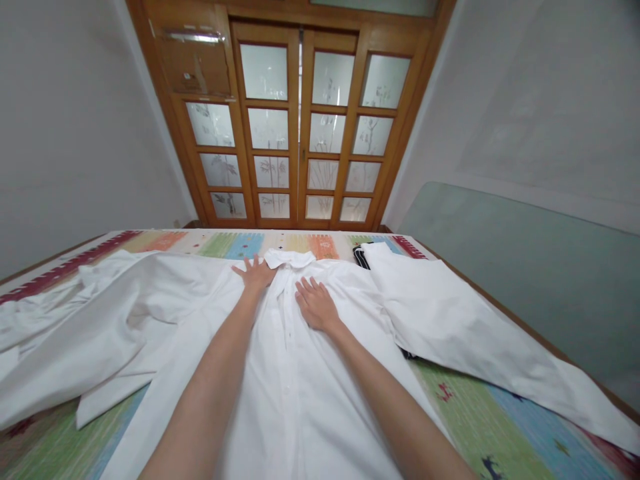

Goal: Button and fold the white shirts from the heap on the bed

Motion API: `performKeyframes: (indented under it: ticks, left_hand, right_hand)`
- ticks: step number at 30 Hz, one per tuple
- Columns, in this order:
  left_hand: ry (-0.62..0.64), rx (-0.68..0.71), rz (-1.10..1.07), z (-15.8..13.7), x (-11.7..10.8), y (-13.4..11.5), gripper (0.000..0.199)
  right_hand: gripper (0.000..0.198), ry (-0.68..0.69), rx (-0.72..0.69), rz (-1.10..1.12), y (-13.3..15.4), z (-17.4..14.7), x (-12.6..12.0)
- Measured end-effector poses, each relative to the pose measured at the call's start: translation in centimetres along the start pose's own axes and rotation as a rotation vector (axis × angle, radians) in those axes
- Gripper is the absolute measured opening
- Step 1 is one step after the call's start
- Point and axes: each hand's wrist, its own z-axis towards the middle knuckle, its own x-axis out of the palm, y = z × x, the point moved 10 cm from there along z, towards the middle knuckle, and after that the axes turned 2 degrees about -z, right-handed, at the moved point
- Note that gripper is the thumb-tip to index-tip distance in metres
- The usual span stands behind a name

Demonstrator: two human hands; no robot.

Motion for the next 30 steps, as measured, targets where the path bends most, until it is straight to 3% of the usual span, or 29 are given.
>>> performKeyframes:
  ticks: [8, 16, 20, 26, 30]
  left_hand:
    - [0.062, 0.253, 0.095, -2.7, 0.6, -0.8, 0.064]
    - [0.079, 0.385, 0.098, -6.2, 0.1, -1.6, 0.053]
    - [0.027, 0.434, 0.033, -7.2, -0.6, -2.1, 0.048]
    - [-0.163, 0.307, -0.21, -6.5, -2.9, -1.2, 0.034]
    - [-0.268, 0.091, -0.35, -3.8, -4.2, 0.5, 0.037]
  right_hand:
    - [0.057, 0.018, 0.021, -0.009, 0.1, 0.0, 0.3]
    - [0.057, 0.012, 0.031, -0.015, 0.1, 0.0, 0.3]
    - [0.057, 0.005, 0.028, -0.007, 0.1, -0.1, 0.2]
    - [0.056, -0.015, 0.031, 0.014, 0.1, -0.1, 0.0]
    - [0.056, -0.016, 0.034, 0.025, 0.0, -0.2, -0.1]
